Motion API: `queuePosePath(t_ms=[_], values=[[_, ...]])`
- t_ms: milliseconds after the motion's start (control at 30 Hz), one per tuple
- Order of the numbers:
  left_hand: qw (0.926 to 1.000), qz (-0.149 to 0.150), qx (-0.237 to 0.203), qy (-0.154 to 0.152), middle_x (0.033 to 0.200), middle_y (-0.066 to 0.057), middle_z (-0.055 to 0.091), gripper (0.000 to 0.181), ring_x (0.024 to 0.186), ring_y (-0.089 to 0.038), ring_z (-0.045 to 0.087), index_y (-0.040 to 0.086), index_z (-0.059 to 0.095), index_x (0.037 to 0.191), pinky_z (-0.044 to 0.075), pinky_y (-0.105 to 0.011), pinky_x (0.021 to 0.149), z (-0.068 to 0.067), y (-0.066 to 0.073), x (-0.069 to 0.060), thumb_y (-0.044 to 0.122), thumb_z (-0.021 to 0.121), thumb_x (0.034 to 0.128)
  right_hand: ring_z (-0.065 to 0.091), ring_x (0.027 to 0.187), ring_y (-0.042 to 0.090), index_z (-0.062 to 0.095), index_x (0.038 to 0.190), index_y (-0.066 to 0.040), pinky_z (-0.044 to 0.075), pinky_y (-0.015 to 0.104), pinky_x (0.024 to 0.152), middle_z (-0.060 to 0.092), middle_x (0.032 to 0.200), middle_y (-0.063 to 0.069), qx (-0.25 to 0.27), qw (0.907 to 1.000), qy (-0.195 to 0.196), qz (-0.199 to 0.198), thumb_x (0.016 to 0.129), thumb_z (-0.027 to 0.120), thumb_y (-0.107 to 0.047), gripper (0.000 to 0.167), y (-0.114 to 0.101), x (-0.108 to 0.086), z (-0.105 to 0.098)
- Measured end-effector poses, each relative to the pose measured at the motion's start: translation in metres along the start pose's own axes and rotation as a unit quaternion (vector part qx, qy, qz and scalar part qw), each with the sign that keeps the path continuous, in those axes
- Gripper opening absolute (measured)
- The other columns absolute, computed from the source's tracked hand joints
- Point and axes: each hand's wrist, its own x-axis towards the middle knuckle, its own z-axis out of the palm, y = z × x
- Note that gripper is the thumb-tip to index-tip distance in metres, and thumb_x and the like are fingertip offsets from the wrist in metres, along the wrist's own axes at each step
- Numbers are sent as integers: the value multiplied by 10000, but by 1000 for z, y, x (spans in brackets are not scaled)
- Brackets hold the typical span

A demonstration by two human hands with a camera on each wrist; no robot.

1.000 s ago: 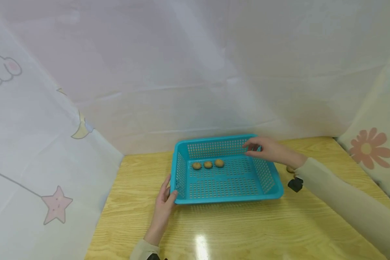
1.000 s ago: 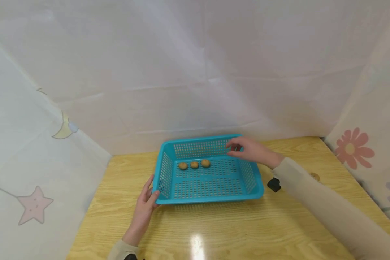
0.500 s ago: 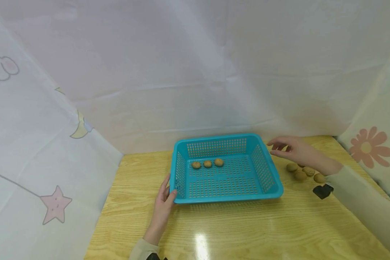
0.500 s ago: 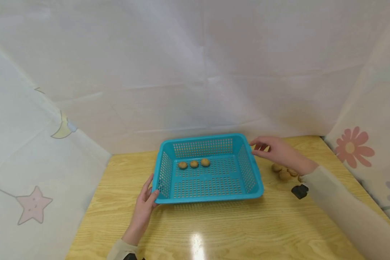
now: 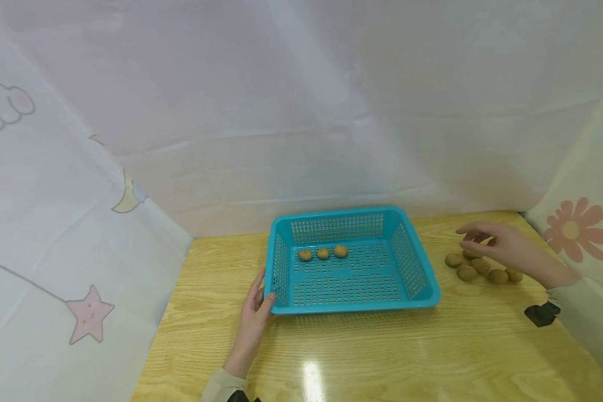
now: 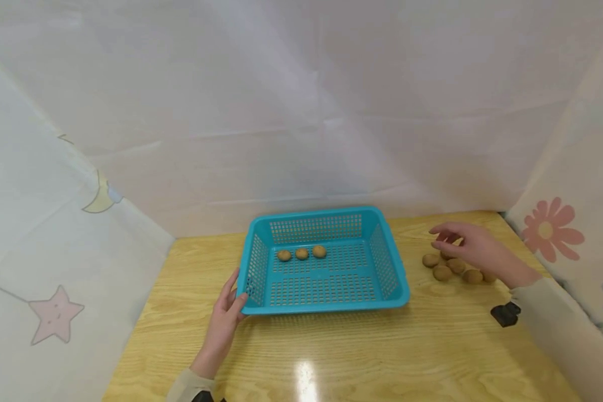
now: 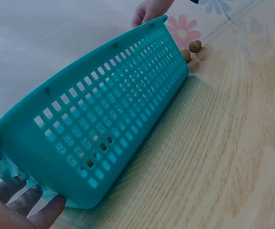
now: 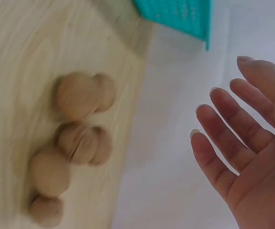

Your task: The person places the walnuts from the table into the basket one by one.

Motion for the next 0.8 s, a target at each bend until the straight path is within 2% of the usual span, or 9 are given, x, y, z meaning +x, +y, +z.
queuePosePath(t_ms=[100, 167, 267, 367, 467, 533, 633, 800], values=[[10000, 18, 13, -12, 1581, -248, 438, 668, 1388, -424, 508, 172, 219, 1677, 555, -377, 1012, -1, 0, 1, 162, 543, 1093, 574, 871, -82, 717, 1229, -77, 539, 248, 680, 717, 1012, -24, -200, 9998, 57, 7, 983, 730, -145, 256, 12, -4, 1], [10000, 23, 21, -5, 1579, -247, 440, 667, 1386, -425, 509, 175, 221, 1677, 555, -377, 1012, -1, 0, 1, 167, 545, 1093, 593, 882, -47, 714, 1239, -68, 542, 255, 693, 720, 1034, -8, -307, 9994, -30, 135, 986, 730, -166, 271, 21, -6, 2], [10000, 68, 59, 5, 1569, -250, 451, 670, 1379, -428, 516, 173, 221, 1677, 556, -381, 1011, -1, -1, 1, 178, 549, 1092, 650, 932, 108, 693, 1274, -37, 554, 312, 716, 722, 1082, 70, -270, 9983, -253, 455, 1009, 707, -205, 314, 37, -7, 6], [9999, 69, 71, -15, 1570, -238, 456, 672, 1377, -428, 519, 188, 221, 1677, 556, -386, 1011, -2, -2, 1, 194, 553, 1093, 673, 960, 307, 658, 1315, 10, 574, 451, 765, 710, 1125, 160, -224, 9961, -464, 715, 1029, 680, -232, 375, 52, -8, 9], [10000, 34, 39, -30, 1578, -219, 455, 672, 1380, -423, 519, 213, 226, 1676, 557, -381, 1009, -2, -2, 0, 207, 558, 1092, 672, 983, 407, 622, 1340, 48, 561, 574, 797, 698, 1144, 221, -197, 9946, -592, 833, 1034, 672, -242, 425, 67, -11, 13], [10000, -4, -17, -19, 1584, -204, 454, 669, 1384, -417, 517, 240, 237, 1673, 558, -377, 1008, -1, -1, -1, 206, 562, 1090, 668, 1001, 444, 606, 1355, 58, 556, 601, 810, 690, 1158, 248, -165, 9934, -680, 905, 1036, 669, -261, 456, 75, -12, 15], [10000, -17, -30, -10, 1586, -210, 449, 672, 1386, -421, 514, 243, 235, 1673, 555, -370, 1010, -1, -1, -1, 203, 563, 1088, 658, 1027, 466, 585, 1379, 65, 567, 581, 791, 677, 1184, 275, -87, 9910, -836, 1044, 1039, 665, -296, 502, 85, -12, 18], [10000, 58, 21, -4, 1569, -239, 459, 679, 1372, -428, 524, 220, 225, 1677, 558, -379, 1006, -1, -1, 0, 200, 563, 1089, 673, 1011, 446, 591, 1364, 81, 558, 596, 821, 687, 1152, 260, -101, 9893, -963, 1093, 1032, 677, -287, 504, 94, -8, 22]])
